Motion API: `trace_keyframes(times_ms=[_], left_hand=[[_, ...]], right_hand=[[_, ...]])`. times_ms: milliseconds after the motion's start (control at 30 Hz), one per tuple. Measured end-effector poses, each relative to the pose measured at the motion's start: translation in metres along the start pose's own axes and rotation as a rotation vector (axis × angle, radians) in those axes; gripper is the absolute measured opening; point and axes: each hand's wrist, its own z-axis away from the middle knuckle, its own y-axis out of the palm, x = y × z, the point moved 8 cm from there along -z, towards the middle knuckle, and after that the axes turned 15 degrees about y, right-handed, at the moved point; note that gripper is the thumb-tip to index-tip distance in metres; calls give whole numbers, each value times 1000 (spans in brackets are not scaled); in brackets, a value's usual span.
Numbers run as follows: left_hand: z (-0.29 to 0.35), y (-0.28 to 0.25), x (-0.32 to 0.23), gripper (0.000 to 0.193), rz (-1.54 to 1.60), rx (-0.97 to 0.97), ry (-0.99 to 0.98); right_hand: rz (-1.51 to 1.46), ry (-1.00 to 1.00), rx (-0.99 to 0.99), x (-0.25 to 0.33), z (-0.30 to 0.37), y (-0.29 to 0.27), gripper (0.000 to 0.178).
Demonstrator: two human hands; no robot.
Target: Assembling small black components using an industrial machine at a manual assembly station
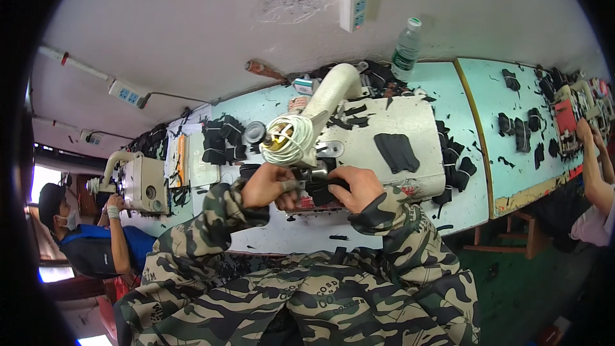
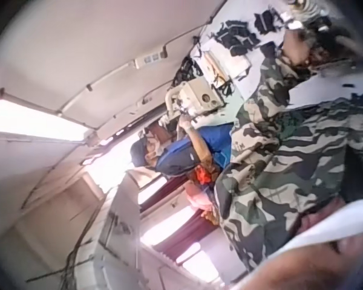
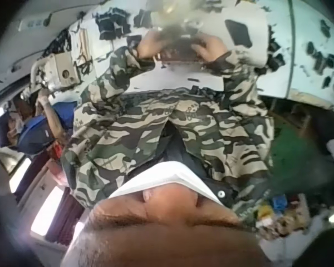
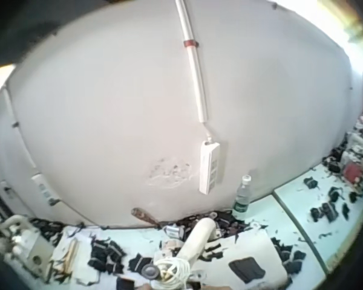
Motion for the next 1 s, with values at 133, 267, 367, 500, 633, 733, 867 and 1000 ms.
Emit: trace_keyframes(times_ms=[133,267,367,500,633,733,867,1000], left_hand=[[13,25,3,23,-21,91,-5],[14,84,-16,42,-119,190,136],[12,98,-34,57,-394,-20,507],[11,105,-39,65,-357,-241,515],[19,89,-28,51,-336,-395,395],[29,79,-26,45,-372,-383,404],[43,71,-47,43,-547,-311,589],[50,65,-54,44,-673,-218,498]], right_hand=[[102,-77,-487,-9,29,-43,33],[678,-88,-592,-7,36,-46,32],[553,-97,-645,5,47,-42,27],[-27,44,-539,0,65,-13,28],[-47,69,-412,-1,65,9,30],[15,58,-387,6,69,17,40],[171,5,-503,27,81,30,69],[307,-133,-672,44,88,27,87]])
